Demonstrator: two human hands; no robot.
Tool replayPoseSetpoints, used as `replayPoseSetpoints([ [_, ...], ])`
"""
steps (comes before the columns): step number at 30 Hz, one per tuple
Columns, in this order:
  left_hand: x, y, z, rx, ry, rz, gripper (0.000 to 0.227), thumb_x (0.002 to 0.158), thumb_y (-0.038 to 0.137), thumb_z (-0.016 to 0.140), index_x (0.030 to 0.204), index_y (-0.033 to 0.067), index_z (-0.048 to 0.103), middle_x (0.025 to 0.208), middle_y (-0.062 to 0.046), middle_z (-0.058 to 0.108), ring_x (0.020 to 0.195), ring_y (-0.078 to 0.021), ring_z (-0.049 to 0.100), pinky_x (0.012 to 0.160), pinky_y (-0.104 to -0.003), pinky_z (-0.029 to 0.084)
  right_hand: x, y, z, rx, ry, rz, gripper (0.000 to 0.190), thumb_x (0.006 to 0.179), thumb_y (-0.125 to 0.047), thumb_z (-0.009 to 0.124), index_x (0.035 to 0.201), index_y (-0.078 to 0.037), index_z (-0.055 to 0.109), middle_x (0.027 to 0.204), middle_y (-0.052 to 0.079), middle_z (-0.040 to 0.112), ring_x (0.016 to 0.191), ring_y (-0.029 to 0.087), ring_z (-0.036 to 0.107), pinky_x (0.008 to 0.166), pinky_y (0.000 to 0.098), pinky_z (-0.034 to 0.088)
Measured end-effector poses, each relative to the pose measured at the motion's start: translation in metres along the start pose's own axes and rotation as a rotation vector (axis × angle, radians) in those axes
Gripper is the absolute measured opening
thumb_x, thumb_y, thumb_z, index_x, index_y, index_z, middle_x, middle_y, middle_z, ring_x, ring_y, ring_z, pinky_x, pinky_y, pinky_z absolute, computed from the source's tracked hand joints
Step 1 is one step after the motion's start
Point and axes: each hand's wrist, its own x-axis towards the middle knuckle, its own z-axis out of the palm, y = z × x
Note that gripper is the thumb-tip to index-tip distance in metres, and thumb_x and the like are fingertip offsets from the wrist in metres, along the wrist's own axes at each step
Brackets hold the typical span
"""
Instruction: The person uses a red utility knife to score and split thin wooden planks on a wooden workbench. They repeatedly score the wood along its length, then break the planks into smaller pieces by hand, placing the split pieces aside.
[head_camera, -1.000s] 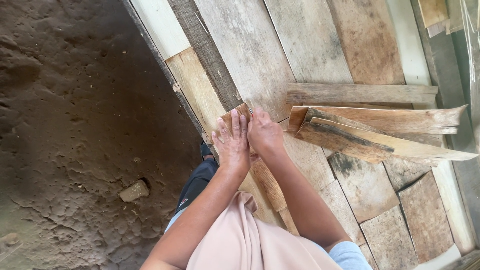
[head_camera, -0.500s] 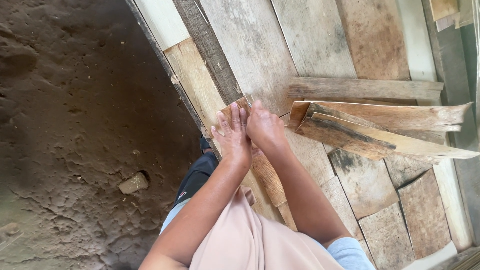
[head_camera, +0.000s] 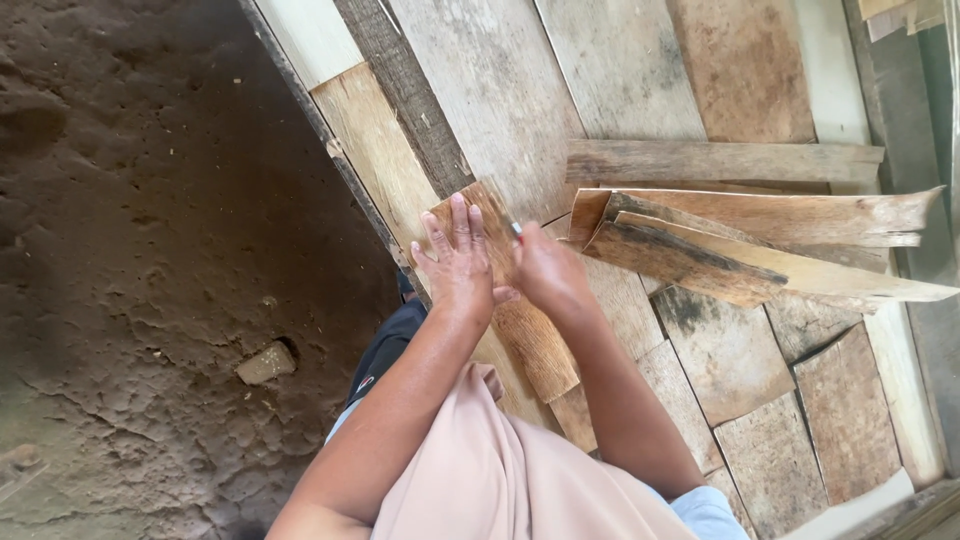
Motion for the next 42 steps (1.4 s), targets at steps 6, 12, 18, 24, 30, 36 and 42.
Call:
replayPoseSetpoints([
  [6,-0.005,0.003,-0.011,-0.015,-0.028,-0.011,0.142,0.062,0.065,0.088,0.163,0.0048,0.007,0.169,-0.018,-0.013,0.149,-0.0589,0.004,0.108,-0.082,0.022,-0.003,-0.016,-0.023,0.078,0.009,-0.018,0.035,0.100,-0.042,0.038,0.125,-0.023,0.051,0.114,0.028,0.069,0.114,0.052,0.063,0.098,0.0614,0.048],
  [12,-0.008,0.004,-0.018,0.019,-0.030,-0.008,0.141,0.064,0.067,0.085,0.163,0.0044,0.007,0.170,-0.019,-0.011,0.149,-0.0572,0.006,0.108,-0.080,0.024,0.022,0.012,-0.008,0.010,0.107,0.080,0.028,0.101,-0.039,0.034,0.117,-0.020,0.048,0.108,0.029,0.069,0.107,0.051,0.067,0.095,0.0595,0.051],
  [18,0.002,0.001,-0.001,-0.020,-0.004,-0.004,0.140,0.064,0.058,0.090,0.162,0.0034,0.007,0.169,-0.020,-0.011,0.148,-0.0599,0.006,0.107,-0.082,0.024,0.031,-0.018,-0.005,-0.078,0.113,-0.030,0.025,0.103,-0.037,0.036,0.118,-0.018,0.044,0.100,0.029,0.071,0.102,0.052,0.069,0.091,0.0605,0.052],
  [24,0.006,0.002,0.008,-0.065,0.019,-0.032,0.138,0.062,0.057,0.091,0.163,0.0092,0.010,0.171,-0.013,-0.011,0.149,-0.0584,0.005,0.107,-0.083,0.020,0.038,-0.026,0.003,-0.146,0.144,-0.073,0.024,0.103,-0.032,0.034,0.120,-0.017,0.043,0.093,0.028,0.072,0.095,0.051,0.072,0.087,0.0598,0.055],
  [30,-0.013,0.007,-0.014,-0.044,0.134,-0.046,0.108,0.080,0.038,0.082,0.162,0.0119,0.016,0.172,-0.011,-0.004,0.149,-0.0555,0.011,0.107,-0.080,0.026,0.041,-0.024,0.006,-0.135,0.162,-0.096,0.029,0.103,-0.034,0.034,0.122,-0.015,0.044,0.095,0.028,0.072,0.095,0.051,0.071,0.086,0.0626,0.054],
  [36,-0.010,0.005,-0.011,-0.069,0.125,-0.040,0.098,0.086,0.026,0.076,0.163,0.0114,0.016,0.172,-0.010,-0.006,0.149,-0.0560,0.010,0.107,-0.080,0.026,0.041,-0.030,-0.008,-0.213,0.076,-0.115,0.021,0.102,-0.030,0.035,0.114,-0.016,0.044,0.095,0.026,0.073,0.097,0.051,0.072,0.087,0.0609,0.054],
  [42,0.005,0.003,-0.003,-0.071,-0.060,-0.055,0.138,0.065,0.051,0.091,0.163,0.0102,0.004,0.170,-0.012,-0.016,0.150,-0.0562,0.001,0.109,-0.082,0.019,0.046,-0.021,-0.003,-0.234,0.055,-0.130,0.019,0.100,-0.029,0.039,0.111,-0.015,0.045,0.091,0.026,0.073,0.094,0.050,0.073,0.083,0.0604,0.055],
])
